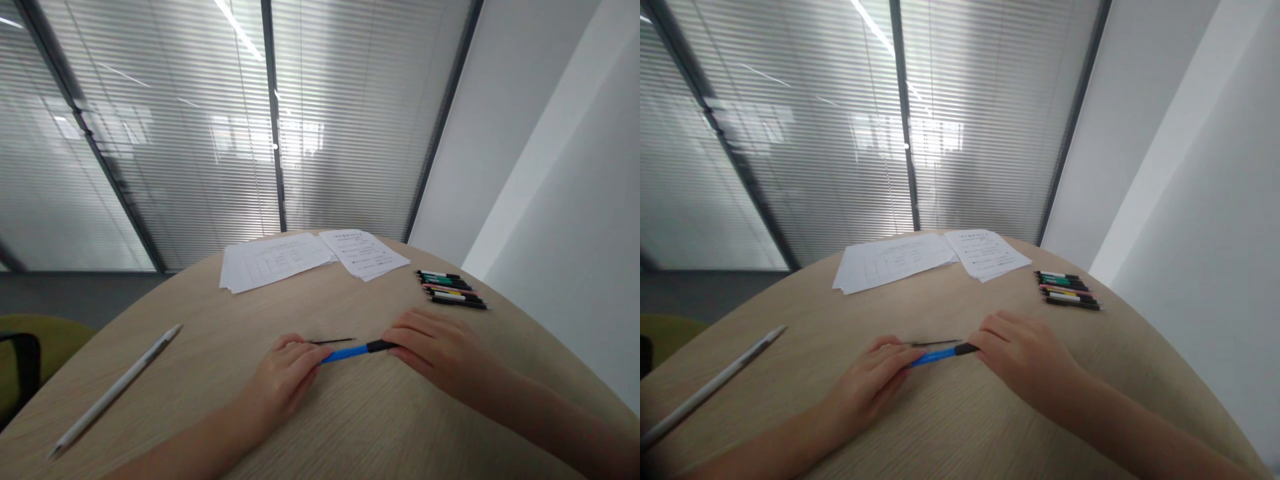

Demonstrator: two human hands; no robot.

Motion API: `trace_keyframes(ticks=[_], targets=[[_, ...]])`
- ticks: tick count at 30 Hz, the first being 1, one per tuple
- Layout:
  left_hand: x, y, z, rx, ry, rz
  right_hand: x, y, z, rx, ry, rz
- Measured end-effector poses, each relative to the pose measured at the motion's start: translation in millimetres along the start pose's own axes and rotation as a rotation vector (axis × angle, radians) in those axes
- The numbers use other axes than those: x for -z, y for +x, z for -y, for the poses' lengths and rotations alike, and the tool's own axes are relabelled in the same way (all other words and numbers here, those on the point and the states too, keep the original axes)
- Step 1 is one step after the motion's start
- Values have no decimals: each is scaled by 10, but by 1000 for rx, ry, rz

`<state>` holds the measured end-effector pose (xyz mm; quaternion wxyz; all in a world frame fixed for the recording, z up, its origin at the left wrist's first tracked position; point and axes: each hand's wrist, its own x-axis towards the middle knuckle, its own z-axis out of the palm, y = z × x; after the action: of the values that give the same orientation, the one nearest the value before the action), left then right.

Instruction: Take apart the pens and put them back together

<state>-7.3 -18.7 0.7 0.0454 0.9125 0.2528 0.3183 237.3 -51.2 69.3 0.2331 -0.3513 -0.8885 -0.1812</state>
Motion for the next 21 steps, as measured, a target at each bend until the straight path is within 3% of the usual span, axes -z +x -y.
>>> trace_keyframes(ticks=[6, 12, 14, 17, 21], targets=[[37, 5, -130, -106, 63, 84, -136, -49, 150, 14, 106, 63], [29, 2, -117, -98, 43, 57, -220, -84, 191, -18, 214, 20], [24, 4, -115, -26, -14, 36, -219, -85, 173, -45, 286, 14], [33, 28, -104, 202, -152, -16, -199, -77, 84, -165, 422, 8], [69, 96, -5, 485, -438, -194, -240, -66, -121, -346, 484, 87]])
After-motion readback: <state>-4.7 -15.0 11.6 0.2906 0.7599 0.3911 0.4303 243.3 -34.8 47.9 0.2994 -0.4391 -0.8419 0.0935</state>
